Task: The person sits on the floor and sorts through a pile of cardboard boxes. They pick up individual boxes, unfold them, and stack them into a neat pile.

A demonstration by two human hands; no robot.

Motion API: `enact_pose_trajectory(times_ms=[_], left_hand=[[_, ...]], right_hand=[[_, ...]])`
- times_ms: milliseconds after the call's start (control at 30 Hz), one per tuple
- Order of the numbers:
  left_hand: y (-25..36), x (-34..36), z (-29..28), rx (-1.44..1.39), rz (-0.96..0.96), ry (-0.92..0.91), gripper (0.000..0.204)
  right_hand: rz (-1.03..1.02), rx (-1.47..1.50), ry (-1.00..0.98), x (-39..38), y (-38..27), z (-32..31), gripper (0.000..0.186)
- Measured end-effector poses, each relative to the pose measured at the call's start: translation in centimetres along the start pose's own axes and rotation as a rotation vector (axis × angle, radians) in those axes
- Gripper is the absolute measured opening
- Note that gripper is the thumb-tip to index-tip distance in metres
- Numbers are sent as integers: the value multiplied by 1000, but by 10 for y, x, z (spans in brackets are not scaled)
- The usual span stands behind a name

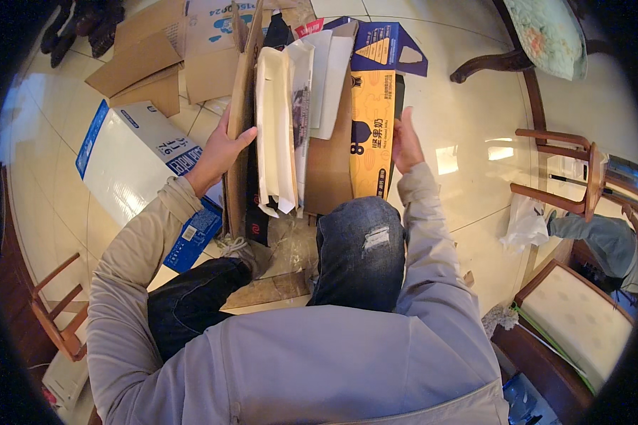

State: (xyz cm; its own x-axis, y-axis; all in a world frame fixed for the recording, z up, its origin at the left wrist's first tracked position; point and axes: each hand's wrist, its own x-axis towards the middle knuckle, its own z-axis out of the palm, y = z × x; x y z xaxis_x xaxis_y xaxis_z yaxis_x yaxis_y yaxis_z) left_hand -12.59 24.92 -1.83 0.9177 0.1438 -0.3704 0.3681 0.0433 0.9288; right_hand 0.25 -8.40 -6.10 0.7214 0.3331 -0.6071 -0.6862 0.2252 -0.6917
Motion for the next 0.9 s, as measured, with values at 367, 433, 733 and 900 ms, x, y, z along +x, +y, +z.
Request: enact_pose_trajectory(times_ms=[367,433,733,900], left_hand=[[-10,9,9,7,39,-2,79],[-13,9,12,81,67,58,78],[5,3,19,84,22,44,77],[10,3,15,161,-20,44,76]], right_hand=[[127,-360,-220,7,0,20,42],[131,-304,-230,12,5,21,40],[170,-226,-259,16,6,30,36],[194,-291,-258,18,3,32,37]])
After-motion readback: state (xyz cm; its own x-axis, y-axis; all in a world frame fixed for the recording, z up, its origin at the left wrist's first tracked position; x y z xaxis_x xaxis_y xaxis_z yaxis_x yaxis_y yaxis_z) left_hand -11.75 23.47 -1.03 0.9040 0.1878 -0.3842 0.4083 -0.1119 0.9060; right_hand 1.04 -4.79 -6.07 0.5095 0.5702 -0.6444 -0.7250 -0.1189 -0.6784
